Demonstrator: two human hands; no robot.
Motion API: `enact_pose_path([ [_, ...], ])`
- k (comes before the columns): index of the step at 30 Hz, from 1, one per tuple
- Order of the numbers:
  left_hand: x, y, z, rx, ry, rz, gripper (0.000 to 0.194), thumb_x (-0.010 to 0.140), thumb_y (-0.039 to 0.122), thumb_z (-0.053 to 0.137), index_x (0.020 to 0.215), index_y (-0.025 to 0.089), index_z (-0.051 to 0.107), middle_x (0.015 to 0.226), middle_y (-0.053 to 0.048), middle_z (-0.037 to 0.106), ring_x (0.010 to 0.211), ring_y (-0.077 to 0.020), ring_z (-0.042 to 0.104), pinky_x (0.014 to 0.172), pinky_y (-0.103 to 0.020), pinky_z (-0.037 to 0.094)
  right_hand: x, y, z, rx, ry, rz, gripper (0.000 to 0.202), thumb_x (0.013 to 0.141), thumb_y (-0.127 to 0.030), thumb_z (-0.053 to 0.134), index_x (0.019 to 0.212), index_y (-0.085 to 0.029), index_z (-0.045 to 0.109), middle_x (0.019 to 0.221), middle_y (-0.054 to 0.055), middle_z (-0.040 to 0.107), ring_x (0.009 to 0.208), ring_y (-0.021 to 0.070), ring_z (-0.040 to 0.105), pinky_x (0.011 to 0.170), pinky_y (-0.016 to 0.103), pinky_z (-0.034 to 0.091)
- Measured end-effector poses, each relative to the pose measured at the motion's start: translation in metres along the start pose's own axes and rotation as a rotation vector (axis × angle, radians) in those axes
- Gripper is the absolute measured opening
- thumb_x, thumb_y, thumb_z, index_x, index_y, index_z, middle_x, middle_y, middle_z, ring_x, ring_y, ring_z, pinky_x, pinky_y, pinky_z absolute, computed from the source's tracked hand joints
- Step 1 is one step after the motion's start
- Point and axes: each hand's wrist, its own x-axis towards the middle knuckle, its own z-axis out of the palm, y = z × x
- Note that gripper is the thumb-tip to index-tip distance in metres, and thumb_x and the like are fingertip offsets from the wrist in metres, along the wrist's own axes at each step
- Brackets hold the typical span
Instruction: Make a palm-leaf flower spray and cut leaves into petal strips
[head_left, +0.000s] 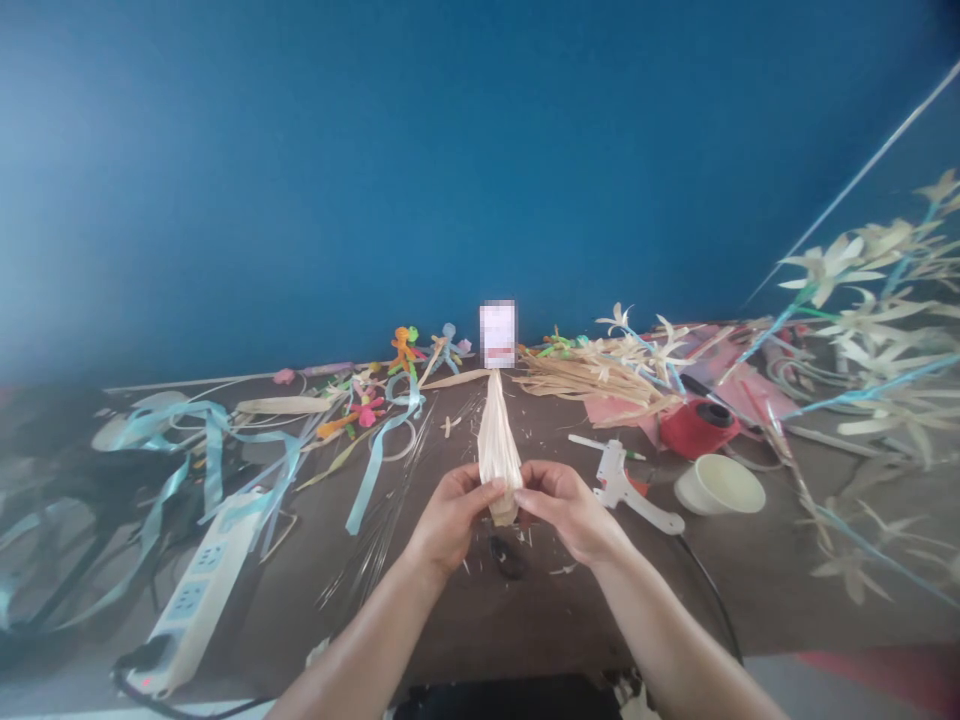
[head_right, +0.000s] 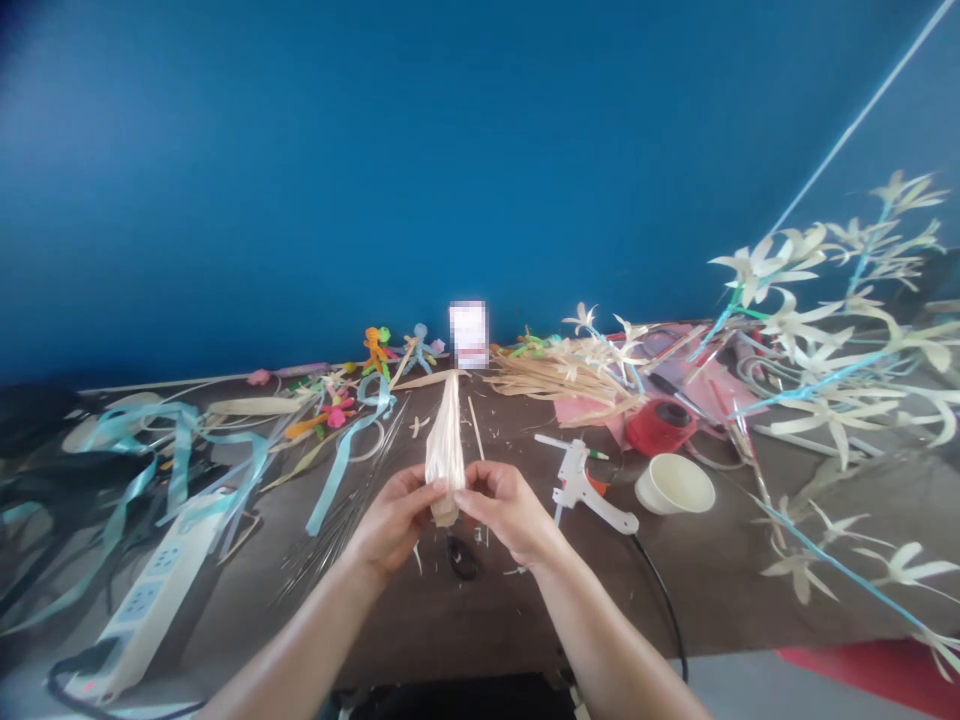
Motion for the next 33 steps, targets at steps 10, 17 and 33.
enact_pose_path([
  [10,-0.003,0.002,-0.003,-0.011,-0.049,-0.029,0.023,0.064,0.025,0.065,0.082,0.011,0.063,0.067,-0.005,0.061,0.056,-0.0127,0.055,0.056,-0.026,0.042,0.004,0.003,0.005,0.176,0.037,0.07,0.018,0.069,-0.029,0.062,0.067,-0.015,0.051,0.054,-0.004,0.055,0.043,0.0069,0.048,0.045,0.02,0.039],
  [17,-0.002,-0.002,-0.007,0.071,-0.013,0.034,0.024,0.066,0.027,0.064,0.081,0.01,0.061,0.068,-0.006,0.061,0.056,-0.0126,0.054,0.058,-0.025,0.042,0.003,0.005,0.013,0.148,0.111,-0.021,0.02,0.074,-0.033,0.057,0.07,-0.015,0.049,0.058,-0.001,0.057,0.051,0.0099,0.053,0.046,0.019,0.041],
  [33,0.001,0.009,-0.031,-0.054,0.282,0.232,0.019,0.058,0.019,0.068,0.076,0.014,0.064,0.07,-0.001,0.062,0.057,-0.0085,0.053,0.051,-0.019,0.04,0.004,-0.001,-0.017,-0.834,0.16,-0.161,0.014,0.077,-0.03,0.05,0.074,-0.019,0.058,0.066,0.0,0.057,0.061,0.0136,0.051,0.058,0.025,0.038],
])
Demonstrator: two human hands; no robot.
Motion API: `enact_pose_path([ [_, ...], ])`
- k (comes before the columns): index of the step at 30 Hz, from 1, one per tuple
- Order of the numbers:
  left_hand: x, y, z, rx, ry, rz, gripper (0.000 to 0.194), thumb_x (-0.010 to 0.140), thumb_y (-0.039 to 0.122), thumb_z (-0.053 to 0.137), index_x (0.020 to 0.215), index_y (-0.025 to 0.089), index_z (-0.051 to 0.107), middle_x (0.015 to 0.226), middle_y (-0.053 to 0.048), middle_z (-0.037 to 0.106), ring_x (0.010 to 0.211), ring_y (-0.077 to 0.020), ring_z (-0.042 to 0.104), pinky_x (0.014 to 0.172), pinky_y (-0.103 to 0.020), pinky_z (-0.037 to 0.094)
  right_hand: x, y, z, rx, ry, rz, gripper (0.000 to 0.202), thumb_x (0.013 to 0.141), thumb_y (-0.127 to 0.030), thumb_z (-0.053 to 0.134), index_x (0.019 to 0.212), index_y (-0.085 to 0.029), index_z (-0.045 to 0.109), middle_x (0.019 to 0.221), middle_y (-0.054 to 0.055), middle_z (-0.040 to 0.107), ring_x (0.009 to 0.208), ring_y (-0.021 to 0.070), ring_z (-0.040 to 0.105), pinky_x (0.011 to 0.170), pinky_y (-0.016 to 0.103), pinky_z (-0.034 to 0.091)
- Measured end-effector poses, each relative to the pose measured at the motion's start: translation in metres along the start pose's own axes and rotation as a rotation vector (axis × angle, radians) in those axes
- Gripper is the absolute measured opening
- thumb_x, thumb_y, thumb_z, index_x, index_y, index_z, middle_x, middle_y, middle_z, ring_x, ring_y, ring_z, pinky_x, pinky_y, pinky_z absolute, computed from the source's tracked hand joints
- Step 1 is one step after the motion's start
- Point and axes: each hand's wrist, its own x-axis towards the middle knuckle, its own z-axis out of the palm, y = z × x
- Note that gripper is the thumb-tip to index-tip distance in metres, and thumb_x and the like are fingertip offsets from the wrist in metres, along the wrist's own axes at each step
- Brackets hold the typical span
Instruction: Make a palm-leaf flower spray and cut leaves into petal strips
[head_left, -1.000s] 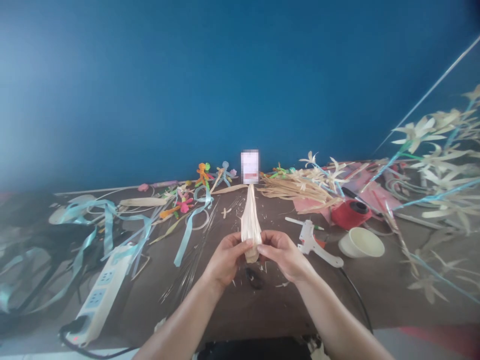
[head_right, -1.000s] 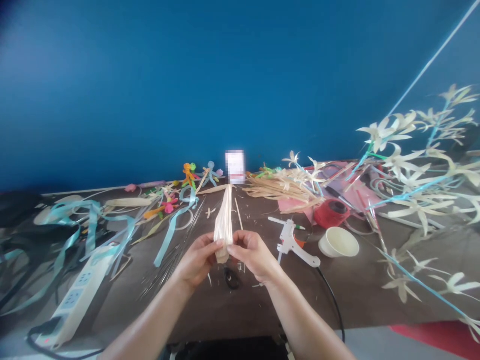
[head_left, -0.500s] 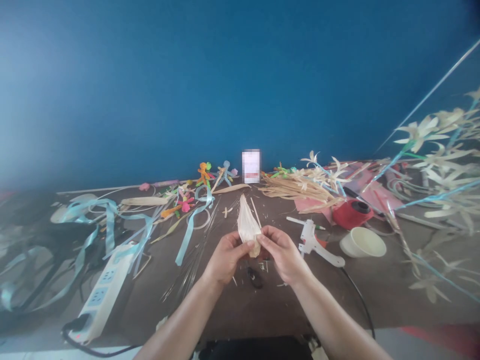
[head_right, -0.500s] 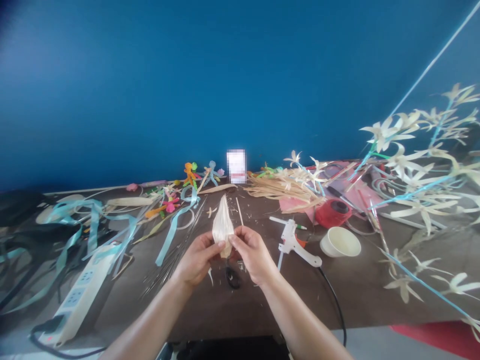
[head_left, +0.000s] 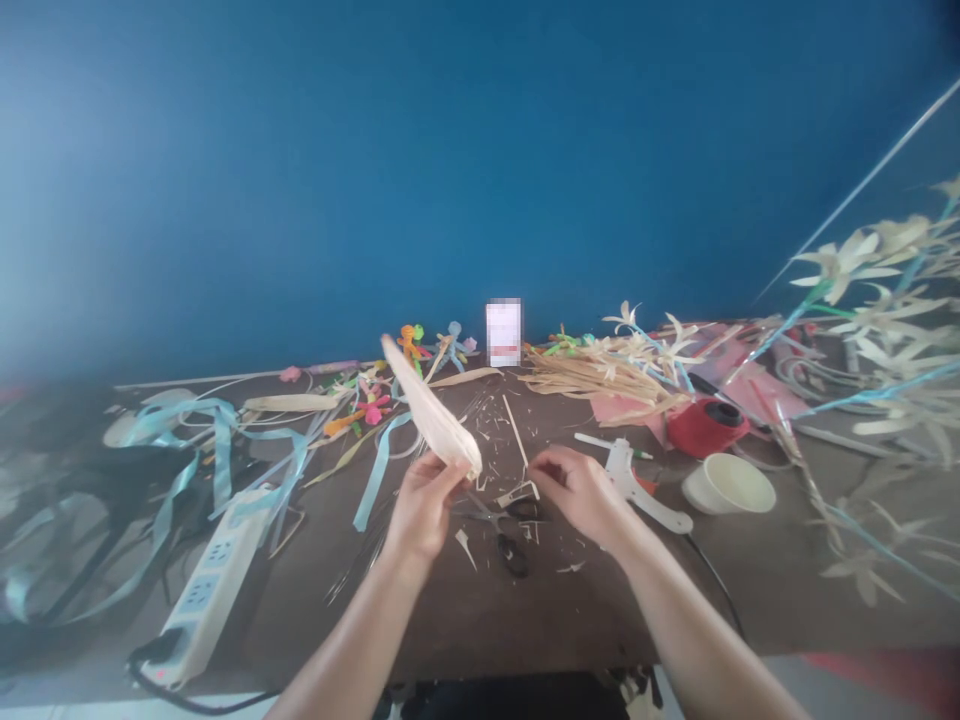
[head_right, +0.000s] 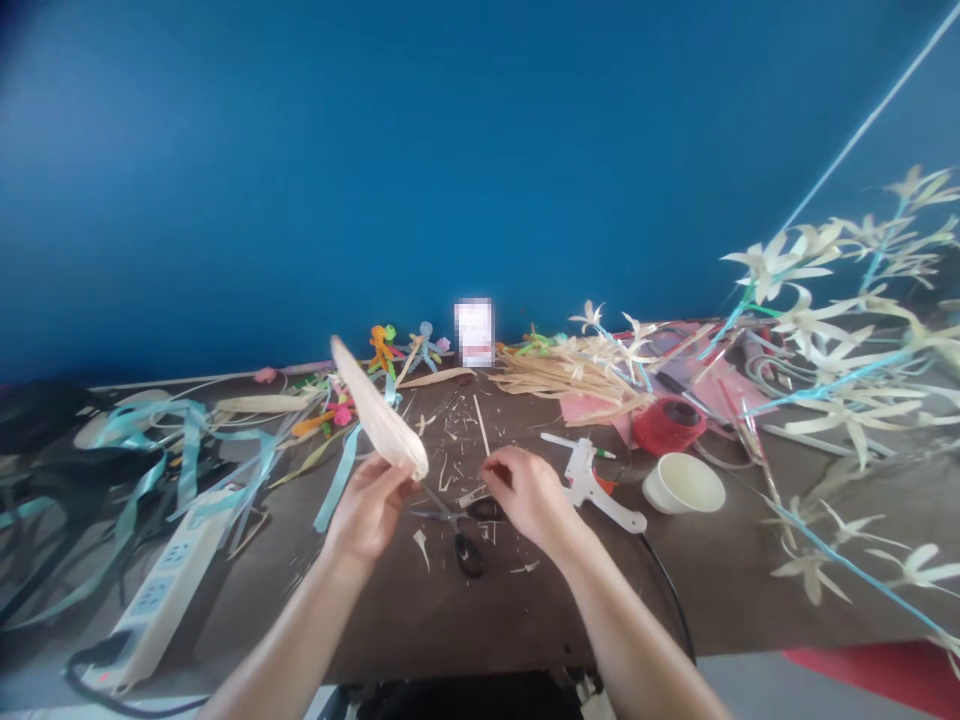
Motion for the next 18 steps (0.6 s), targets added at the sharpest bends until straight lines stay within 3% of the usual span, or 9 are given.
enact_pose_path([
  [3,0.004,0.007,-0.009,-0.001,0.029,-0.017,0.021,0.056,0.018,0.069,0.077,0.014,0.064,0.07,-0.001,0.062,0.057,-0.0079,0.053,0.048,-0.017,0.04,-0.004,0.015,-0.001,-0.433,-0.126,-0.07,0.013,0.074,-0.02,0.051,0.083,-0.02,0.059,0.082,0.003,0.058,0.08,0.0177,0.053,0.069,0.027,0.039],
  [6,0.006,0.009,-0.013,-0.007,0.025,-0.06,0.023,0.054,0.017,0.07,0.076,0.014,0.063,0.068,-0.001,0.061,0.058,-0.0076,0.053,0.048,-0.017,0.041,-0.01,0.021,0.009,-0.643,-0.227,-0.124,0.021,0.069,-0.015,0.053,0.09,-0.019,0.057,0.09,0.006,0.055,0.09,0.0202,0.049,0.073,0.028,0.039],
  [12,0.007,0.005,-0.02,-0.064,0.044,-0.083,0.017,0.055,0.014,0.069,0.071,0.012,0.063,0.063,0.001,0.059,0.055,-0.0043,0.051,0.047,-0.014,0.039,-0.025,0.015,0.03,-0.714,-0.173,-0.168,0.022,0.073,-0.023,0.05,0.094,-0.019,0.053,0.095,0.008,0.052,0.09,0.0215,0.048,0.075,0.031,0.04],
  [15,0.007,0.002,-0.021,-0.068,0.049,-0.073,0.019,0.055,0.015,0.07,0.072,0.011,0.063,0.063,0.0,0.06,0.052,-0.0039,0.05,0.044,-0.013,0.038,-0.032,0.014,0.041,-0.757,-0.203,-0.113,0.028,0.069,-0.031,0.054,0.094,-0.017,0.053,0.097,0.01,0.052,0.089,0.0252,0.05,0.073,0.035,0.04],
  [18,0.007,0.0,-0.02,-0.103,0.064,-0.103,0.019,0.054,0.015,0.071,0.071,0.01,0.063,0.062,-0.002,0.062,0.054,-0.0066,0.054,0.047,-0.015,0.042,-0.035,0.014,0.048,-0.804,-0.237,-0.04,0.026,0.068,-0.025,0.053,0.093,-0.016,0.053,0.094,0.011,0.055,0.081,0.0244,0.055,0.067,0.033,0.041],
])
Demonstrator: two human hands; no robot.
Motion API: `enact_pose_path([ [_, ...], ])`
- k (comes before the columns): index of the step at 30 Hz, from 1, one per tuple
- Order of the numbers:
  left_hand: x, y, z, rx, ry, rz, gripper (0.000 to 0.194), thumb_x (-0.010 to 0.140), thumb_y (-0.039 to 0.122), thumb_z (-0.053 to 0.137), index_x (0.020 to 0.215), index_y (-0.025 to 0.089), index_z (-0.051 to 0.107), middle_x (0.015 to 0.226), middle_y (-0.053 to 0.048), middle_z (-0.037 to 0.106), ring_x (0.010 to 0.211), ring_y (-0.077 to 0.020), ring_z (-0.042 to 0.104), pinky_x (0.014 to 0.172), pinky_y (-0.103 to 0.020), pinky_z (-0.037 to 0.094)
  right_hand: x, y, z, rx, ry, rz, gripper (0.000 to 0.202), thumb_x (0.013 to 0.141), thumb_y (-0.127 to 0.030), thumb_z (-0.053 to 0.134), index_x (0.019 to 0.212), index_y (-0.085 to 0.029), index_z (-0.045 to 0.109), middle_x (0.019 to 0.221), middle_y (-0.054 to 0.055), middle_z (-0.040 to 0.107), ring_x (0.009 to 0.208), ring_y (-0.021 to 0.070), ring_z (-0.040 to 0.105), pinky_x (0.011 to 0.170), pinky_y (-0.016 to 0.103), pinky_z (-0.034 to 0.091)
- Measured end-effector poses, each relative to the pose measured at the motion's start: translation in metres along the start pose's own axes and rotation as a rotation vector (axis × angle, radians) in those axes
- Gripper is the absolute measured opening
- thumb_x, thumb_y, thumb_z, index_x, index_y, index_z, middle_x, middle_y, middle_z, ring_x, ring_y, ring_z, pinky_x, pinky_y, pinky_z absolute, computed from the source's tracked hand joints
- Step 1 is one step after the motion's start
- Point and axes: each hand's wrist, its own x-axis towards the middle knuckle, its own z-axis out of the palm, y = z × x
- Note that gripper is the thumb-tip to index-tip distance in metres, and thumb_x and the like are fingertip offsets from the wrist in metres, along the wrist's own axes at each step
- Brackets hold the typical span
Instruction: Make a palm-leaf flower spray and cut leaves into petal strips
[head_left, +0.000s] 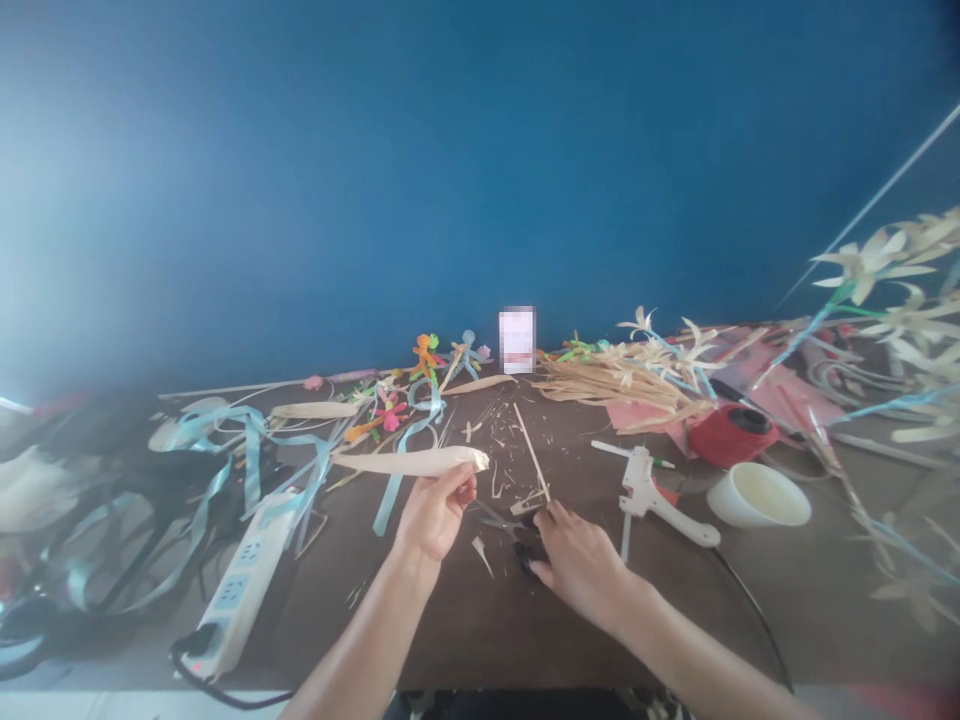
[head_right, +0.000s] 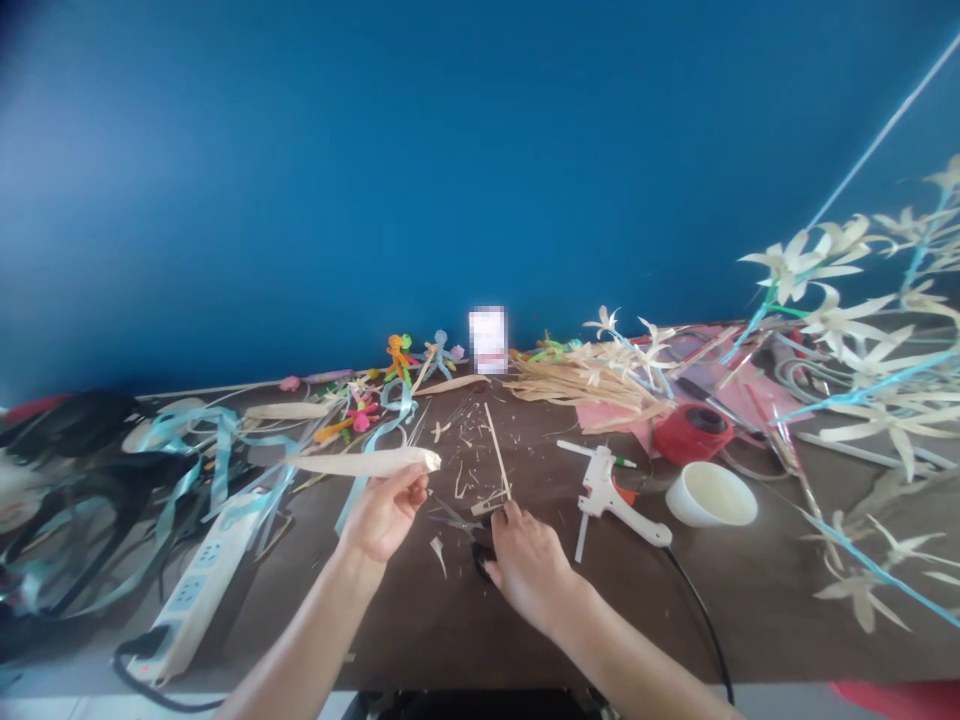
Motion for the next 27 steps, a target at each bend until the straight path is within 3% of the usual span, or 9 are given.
enact_pose_path([
  [3,-0.001,-0.001,0.001,-0.056,0.015,-0.034,0.019,0.057,0.017,0.07,0.073,0.011,0.063,0.065,-0.003,0.064,0.059,-0.0096,0.059,0.052,-0.017,0.047,-0.002,0.002,-0.004,0.012,-0.047,0.019,0.019,0.069,-0.014,0.047,0.086,-0.016,0.056,0.086,0.01,0.058,0.072,0.0217,0.058,0.061,0.029,0.04],
  [6,-0.003,-0.002,0.0,-0.111,0.054,-0.068,0.017,0.059,0.02,0.069,0.073,0.012,0.062,0.063,-0.002,0.065,0.057,-0.0097,0.06,0.05,-0.016,0.048,-0.008,0.012,-0.012,0.161,-0.01,0.051,0.014,0.067,-0.013,0.047,0.076,-0.018,0.057,0.079,0.007,0.059,0.067,0.0195,0.058,0.06,0.027,0.039],
  [8,-0.005,-0.003,0.001,-0.146,0.09,-0.069,0.017,0.059,0.02,0.069,0.071,0.012,0.062,0.062,-0.001,0.064,0.055,-0.0089,0.059,0.048,-0.015,0.048,-0.014,0.019,-0.016,0.374,0.021,0.082,0.009,0.067,-0.017,0.049,0.072,-0.019,0.056,0.071,0.003,0.059,0.065,0.0175,0.057,0.059,0.025,0.038],
  [11,-0.009,-0.005,0.005,-0.199,0.127,-0.025,0.016,0.06,0.019,0.069,0.072,0.011,0.062,0.063,-0.002,0.064,0.055,-0.0086,0.059,0.048,-0.014,0.048,-0.02,0.021,-0.014,0.864,-0.073,0.152,0.01,0.071,-0.027,0.048,0.074,-0.019,0.052,0.061,-0.001,0.056,0.05,0.0122,0.052,0.048,0.022,0.036],
  [13,-0.013,-0.009,0.01,-0.242,0.145,-0.001,0.015,0.061,0.017,0.068,0.073,0.011,0.062,0.065,-0.002,0.064,0.057,-0.0088,0.06,0.049,-0.014,0.048,-0.021,0.015,-0.011,1.189,-0.118,0.176,0.016,0.071,-0.033,0.049,0.074,-0.018,0.047,0.06,-0.002,0.054,0.046,0.0096,0.046,0.044,0.02,0.033],
  [16,-0.021,-0.018,0.018,-0.312,0.171,0.002,0.012,0.062,0.014,0.066,0.074,0.012,0.063,0.069,-0.002,0.065,0.06,-0.0091,0.06,0.051,-0.015,0.048,-0.022,-0.001,-0.009,1.466,-0.044,0.095,0.028,0.068,-0.043,0.055,0.071,-0.017,0.043,0.06,-0.002,0.051,0.052,0.0093,0.043,0.047,0.02,0.032],
  [20,-0.03,-0.029,0.025,-0.371,0.159,-0.047,0.01,0.063,0.011,0.066,0.072,0.013,0.063,0.071,-0.002,0.065,0.064,-0.0095,0.06,0.055,-0.016,0.049,-0.021,-0.016,-0.013,1.535,-0.022,-0.044,0.037,0.066,-0.051,0.056,0.073,-0.016,0.045,0.064,0.0,0.05,0.056,0.0098,0.04,0.051,0.021,0.031],
  [27,-0.04,-0.037,0.028,-0.347,0.124,-0.082,0.009,0.066,0.015,0.064,0.075,0.013,0.062,0.072,-0.001,0.064,0.064,-0.0086,0.059,0.052,-0.015,0.047,-0.014,-0.019,-0.007,1.553,0.002,-0.069,0.035,0.066,-0.047,0.059,0.072,-0.017,0.043,0.063,-0.002,0.044,0.057,0.0096,0.039,0.052,0.021,0.031],
])
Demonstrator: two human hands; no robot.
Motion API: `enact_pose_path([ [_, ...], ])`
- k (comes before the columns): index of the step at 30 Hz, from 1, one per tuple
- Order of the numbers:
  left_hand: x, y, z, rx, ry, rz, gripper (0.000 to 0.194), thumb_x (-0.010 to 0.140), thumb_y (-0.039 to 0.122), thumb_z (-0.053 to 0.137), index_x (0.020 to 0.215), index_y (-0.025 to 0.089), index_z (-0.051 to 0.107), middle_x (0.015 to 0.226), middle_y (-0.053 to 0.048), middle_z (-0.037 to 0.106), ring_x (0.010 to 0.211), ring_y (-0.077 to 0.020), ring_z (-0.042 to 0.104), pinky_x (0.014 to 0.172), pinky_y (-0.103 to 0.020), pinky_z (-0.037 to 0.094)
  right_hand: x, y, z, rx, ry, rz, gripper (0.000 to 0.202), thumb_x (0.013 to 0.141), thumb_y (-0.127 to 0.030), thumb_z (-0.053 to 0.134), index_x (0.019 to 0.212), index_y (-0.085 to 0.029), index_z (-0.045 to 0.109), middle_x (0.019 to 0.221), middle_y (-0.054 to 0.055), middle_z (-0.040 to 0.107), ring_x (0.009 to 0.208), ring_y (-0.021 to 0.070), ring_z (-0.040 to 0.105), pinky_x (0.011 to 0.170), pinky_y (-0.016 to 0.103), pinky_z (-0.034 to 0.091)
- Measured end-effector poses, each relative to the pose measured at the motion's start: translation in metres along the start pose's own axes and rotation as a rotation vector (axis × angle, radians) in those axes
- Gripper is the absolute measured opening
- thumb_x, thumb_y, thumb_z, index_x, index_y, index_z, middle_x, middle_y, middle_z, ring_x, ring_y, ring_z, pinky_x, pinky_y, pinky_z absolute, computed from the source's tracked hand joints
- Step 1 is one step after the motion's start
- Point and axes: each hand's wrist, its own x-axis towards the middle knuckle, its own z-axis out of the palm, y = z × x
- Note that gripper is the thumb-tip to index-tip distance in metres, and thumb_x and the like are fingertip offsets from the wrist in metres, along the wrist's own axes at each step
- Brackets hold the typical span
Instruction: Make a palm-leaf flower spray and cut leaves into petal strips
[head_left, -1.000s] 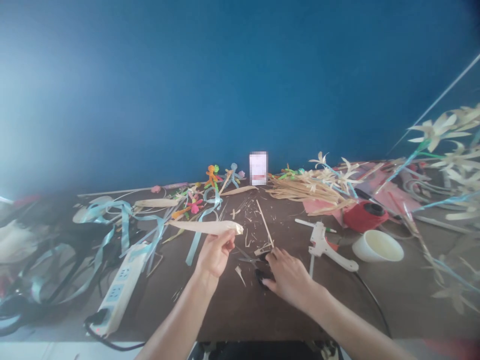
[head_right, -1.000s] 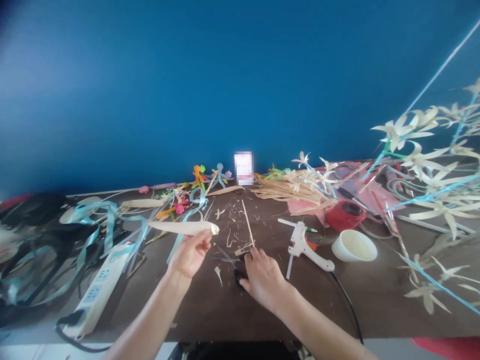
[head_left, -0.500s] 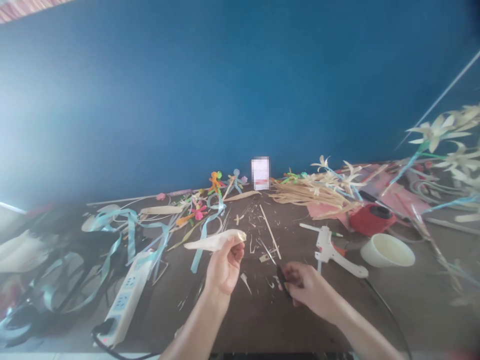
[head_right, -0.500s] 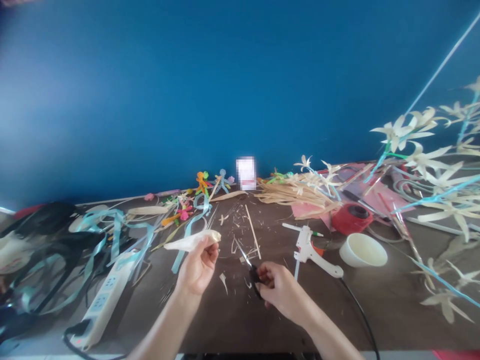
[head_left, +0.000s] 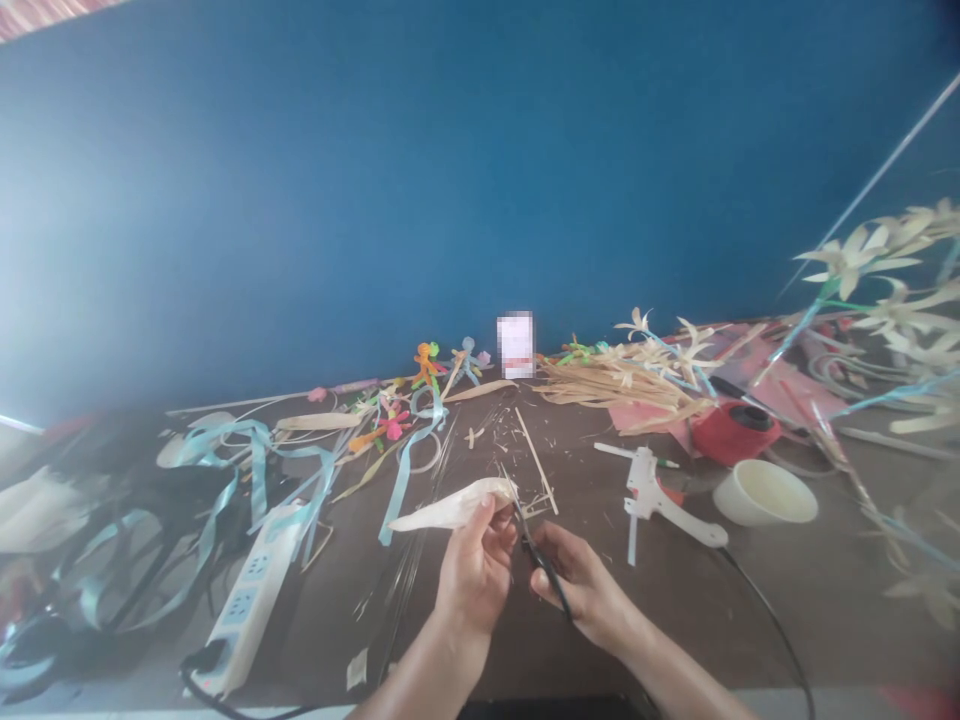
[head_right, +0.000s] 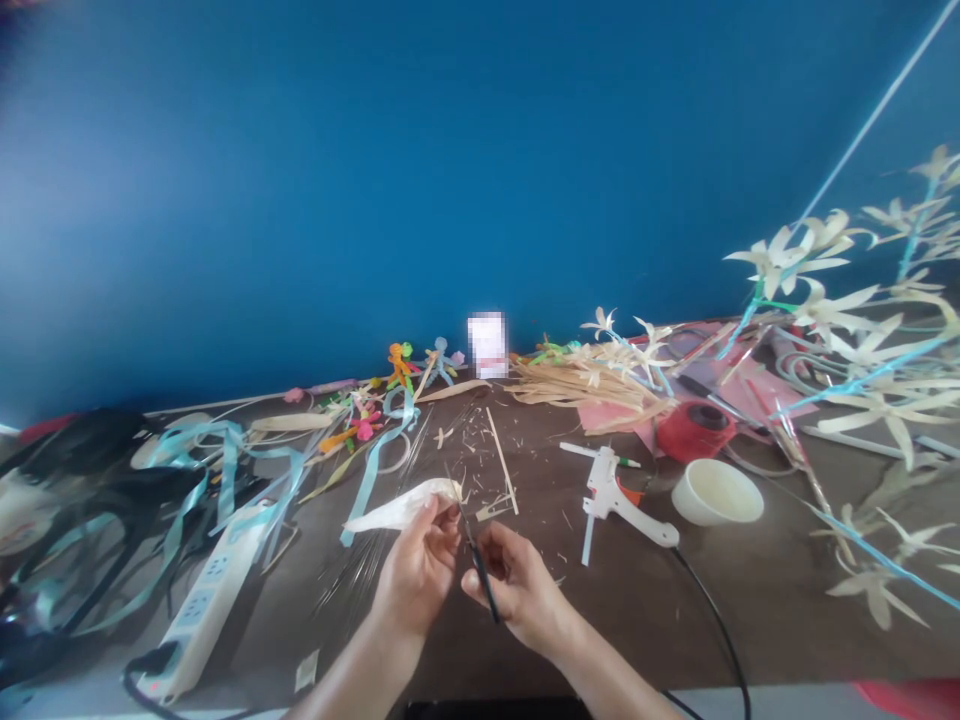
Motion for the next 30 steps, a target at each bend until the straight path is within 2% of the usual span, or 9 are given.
enact_pose_path([
  [7,-0.002,-0.003,-0.003,0.049,0.057,-0.003,0.014,0.065,0.017,0.065,0.078,0.012,0.063,0.076,-0.003,0.064,0.064,-0.0076,0.059,0.052,-0.013,0.046,0.0,0.009,0.004,0.085,0.034,0.046,0.031,0.069,-0.042,0.059,0.07,-0.017,0.041,0.057,-0.005,0.041,0.05,0.0066,0.036,0.046,0.019,0.028],
  [13,-0.001,-0.005,-0.012,0.082,0.11,0.051,0.014,0.064,0.015,0.066,0.077,0.013,0.062,0.079,-0.002,0.063,0.07,-0.0086,0.058,0.052,-0.013,0.047,0.001,0.019,0.008,0.05,0.082,0.091,0.034,0.068,-0.045,0.059,0.063,-0.018,0.039,0.046,-0.006,0.041,0.041,0.0059,0.036,0.041,0.018,0.025],
  [18,0.002,-0.005,-0.021,0.079,0.132,0.034,0.013,0.064,0.014,0.066,0.077,0.013,0.062,0.077,-0.002,0.062,0.067,-0.0081,0.058,0.051,-0.013,0.047,0.001,0.027,0.008,0.011,0.091,0.119,0.033,0.068,-0.045,0.059,0.063,-0.017,0.041,0.042,-0.006,0.045,0.039,0.0061,0.038,0.041,0.018,0.025],
  [26,0.007,-0.007,-0.027,0.072,0.171,0.01,0.017,0.063,0.012,0.067,0.079,0.014,0.061,0.076,-0.001,0.062,0.069,-0.009,0.059,0.049,-0.012,0.046,-0.001,0.02,0.01,-0.012,0.131,0.265,0.04,0.063,-0.052,0.059,0.06,-0.017,0.039,0.038,-0.006,0.045,0.035,0.005,0.035,0.038,0.017,0.022],
  [30,0.004,-0.002,-0.027,0.098,0.158,-0.014,0.017,0.063,0.016,0.067,0.078,0.015,0.06,0.073,0.0,0.061,0.065,-0.0084,0.059,0.046,-0.013,0.044,0.0,0.021,0.002,-0.132,0.133,0.331,0.035,0.07,-0.051,0.051,0.062,-0.018,0.04,0.04,-0.005,0.049,0.035,0.0061,0.036,0.037,0.018,0.024],
])
